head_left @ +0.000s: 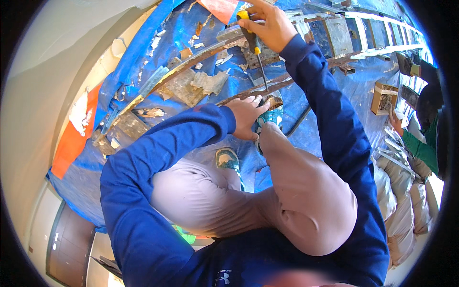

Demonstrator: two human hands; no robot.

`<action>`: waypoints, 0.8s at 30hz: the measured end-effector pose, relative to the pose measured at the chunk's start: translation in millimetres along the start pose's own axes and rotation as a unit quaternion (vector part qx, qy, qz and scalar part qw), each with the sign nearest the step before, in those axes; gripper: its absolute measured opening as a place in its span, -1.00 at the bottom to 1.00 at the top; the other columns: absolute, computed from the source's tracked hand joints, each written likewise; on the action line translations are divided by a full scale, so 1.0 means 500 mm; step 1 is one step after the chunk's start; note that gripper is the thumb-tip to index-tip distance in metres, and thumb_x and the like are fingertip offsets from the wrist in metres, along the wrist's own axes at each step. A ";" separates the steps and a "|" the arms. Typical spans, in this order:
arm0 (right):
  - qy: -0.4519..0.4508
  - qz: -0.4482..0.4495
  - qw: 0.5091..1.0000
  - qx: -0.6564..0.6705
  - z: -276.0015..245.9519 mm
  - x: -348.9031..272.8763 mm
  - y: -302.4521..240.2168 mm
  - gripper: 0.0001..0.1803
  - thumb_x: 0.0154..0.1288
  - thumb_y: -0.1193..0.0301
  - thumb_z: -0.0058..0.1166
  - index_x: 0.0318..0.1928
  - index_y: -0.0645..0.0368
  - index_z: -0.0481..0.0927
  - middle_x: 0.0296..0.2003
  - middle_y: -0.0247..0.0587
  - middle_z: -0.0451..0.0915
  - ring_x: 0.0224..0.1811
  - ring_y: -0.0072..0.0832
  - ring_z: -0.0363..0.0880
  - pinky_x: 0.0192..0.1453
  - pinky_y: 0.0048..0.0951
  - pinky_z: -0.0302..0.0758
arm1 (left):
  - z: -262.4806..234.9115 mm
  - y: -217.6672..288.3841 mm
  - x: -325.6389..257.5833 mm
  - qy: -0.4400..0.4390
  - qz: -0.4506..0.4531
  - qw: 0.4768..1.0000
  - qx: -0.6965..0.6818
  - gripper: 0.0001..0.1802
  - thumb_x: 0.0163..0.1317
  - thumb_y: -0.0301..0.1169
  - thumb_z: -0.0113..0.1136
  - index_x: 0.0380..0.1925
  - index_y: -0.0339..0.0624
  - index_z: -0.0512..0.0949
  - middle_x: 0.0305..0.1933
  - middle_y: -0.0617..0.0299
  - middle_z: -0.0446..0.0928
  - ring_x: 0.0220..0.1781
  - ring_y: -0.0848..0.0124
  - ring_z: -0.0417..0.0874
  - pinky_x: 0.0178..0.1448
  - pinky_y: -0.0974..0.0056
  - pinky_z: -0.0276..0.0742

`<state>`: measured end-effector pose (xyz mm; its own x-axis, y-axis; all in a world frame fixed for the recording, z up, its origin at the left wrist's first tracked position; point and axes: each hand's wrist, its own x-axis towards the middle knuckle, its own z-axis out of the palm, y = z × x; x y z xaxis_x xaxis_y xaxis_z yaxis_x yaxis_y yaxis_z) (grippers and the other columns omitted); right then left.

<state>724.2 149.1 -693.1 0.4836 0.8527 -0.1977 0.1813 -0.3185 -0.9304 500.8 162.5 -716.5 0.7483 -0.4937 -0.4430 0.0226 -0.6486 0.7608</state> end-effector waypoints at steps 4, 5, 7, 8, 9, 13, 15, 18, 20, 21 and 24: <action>0.018 -0.054 0.998 -0.002 0.023 -0.013 0.018 -0.76 0.39 0.41 0.15 0.02 0.17 0.59 -0.32 -0.14 0.62 -0.20 -0.37 0.62 -0.05 -0.40 0.56 | 0.013 -0.013 -0.002 0.024 0.011 0.999 -0.020 0.04 0.07 0.02 0.39 0.46 -0.26 0.18 0.44 -0.40 0.23 0.48 -0.17 0.30 0.49 -0.02 0.28; 0.064 -0.066 0.996 -0.003 0.027 -0.016 0.018 -0.75 0.36 0.47 0.10 0.03 0.20 0.54 -0.41 -0.19 0.55 -0.32 -0.42 0.54 -0.18 -0.40 0.50 | 0.010 -0.017 0.000 0.034 0.007 0.998 -0.045 -0.02 0.08 0.01 0.38 0.42 -0.27 0.24 0.43 -0.37 0.26 0.47 -0.15 0.32 0.50 -0.01 0.28; 0.149 -0.073 0.983 0.083 0.033 -0.026 0.014 -0.87 0.34 0.49 0.08 -0.16 0.22 0.44 -0.53 -0.33 0.38 -0.50 -0.57 0.34 -0.38 -0.44 0.36 | -0.007 -0.029 0.005 0.032 -0.015 0.995 -0.089 -0.13 0.12 0.01 0.36 0.34 -0.28 0.36 0.40 -0.30 0.34 0.43 -0.11 0.37 0.48 0.02 0.30; 0.154 -0.059 0.984 0.062 0.033 -0.032 0.010 -0.88 0.34 0.48 0.09 -0.18 0.22 0.45 -0.53 -0.34 0.37 -0.49 -0.58 0.32 -0.39 -0.44 0.34 | -0.020 -0.038 0.006 0.018 -0.033 0.993 -0.110 -0.19 0.14 0.00 0.35 0.29 -0.28 0.42 0.37 -0.26 0.39 0.40 -0.09 0.41 0.46 0.04 0.33; 0.160 -0.044 0.985 0.040 0.033 -0.037 0.007 -0.87 0.34 0.46 0.11 -0.20 0.22 0.46 -0.53 -0.35 0.36 -0.49 -0.60 0.30 -0.39 -0.45 0.33 | -0.037 -0.051 0.011 -0.014 -0.056 0.990 -0.129 -0.25 0.16 -0.01 0.35 0.23 -0.28 0.48 0.34 -0.21 0.44 0.37 -0.07 0.46 0.44 0.06 0.36; 0.177 -0.021 0.984 0.011 0.039 -0.033 0.002 -0.66 0.39 0.26 0.22 -0.44 0.22 0.48 -0.66 -0.43 0.28 -0.58 -0.65 0.20 -0.51 -0.44 0.23 | -0.110 -0.114 0.028 0.122 -0.186 0.952 -0.212 -0.38 0.22 -0.16 0.39 0.19 -0.30 0.51 0.18 -0.05 0.60 0.15 0.16 0.65 0.26 0.23 0.53; 0.138 0.005 0.988 0.065 0.044 -0.024 -0.001 -0.57 0.43 0.18 0.21 -0.51 0.21 0.51 -0.73 -0.46 0.29 -0.65 -0.67 0.24 -0.58 -0.46 0.19 | -0.117 -0.120 0.041 0.209 -0.102 0.920 -0.315 -0.43 0.19 -0.17 0.41 0.12 -0.25 0.55 0.10 -0.01 0.64 0.11 0.16 0.68 0.24 0.19 0.54; -0.025 0.049 0.964 0.261 0.045 -0.021 -0.018 -0.60 0.46 0.19 0.16 -0.46 0.20 0.55 -0.72 -0.48 0.35 -0.68 -0.67 0.30 -0.59 -0.50 0.22 | -0.110 -0.118 0.062 0.264 -0.003 0.867 -0.423 -0.50 0.17 -0.24 0.46 0.04 -0.27 0.58 -0.01 0.07 0.68 0.02 0.27 0.70 0.19 0.22 0.56; -0.019 -0.053 0.996 0.075 0.038 -0.026 -0.038 -0.63 0.43 0.22 0.14 -0.46 0.23 0.54 -0.65 -0.26 0.44 -0.63 -0.40 0.39 -0.50 -0.34 0.33 | -0.104 -0.120 0.081 0.254 0.035 0.857 -0.447 -0.51 0.19 -0.22 0.45 0.01 -0.30 0.59 -0.06 0.06 0.68 -0.01 0.30 0.70 0.14 0.25 0.57; -0.016 -0.102 0.994 -0.020 0.032 -0.030 -0.049 -0.64 0.42 0.24 0.13 -0.46 0.24 0.54 -0.62 -0.16 0.48 -0.61 -0.26 0.44 -0.46 -0.26 0.38 | -0.106 -0.126 0.088 0.241 -0.001 0.864 -0.441 -0.31 0.18 -0.27 0.50 0.24 -0.33 0.43 0.13 0.07 0.63 0.15 0.32 0.65 0.24 0.26 0.55; -0.072 -0.132 0.937 -0.314 -0.012 -0.047 -0.078 -0.69 0.35 0.22 0.07 -0.34 0.25 0.62 -0.49 0.14 0.55 -0.39 0.06 0.58 -0.27 -0.01 0.48 | -0.092 -0.118 0.093 0.208 -0.005 0.866 -0.455 -0.34 0.20 -0.24 0.49 0.21 -0.29 0.43 0.11 0.11 0.63 0.12 0.37 0.66 0.22 0.28 0.56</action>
<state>710.8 139.1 -650.1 0.2387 0.9688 -0.0667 0.7689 -0.2305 -0.5963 564.9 204.3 -760.3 0.9147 -0.1168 -0.3870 0.4021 0.1662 0.9004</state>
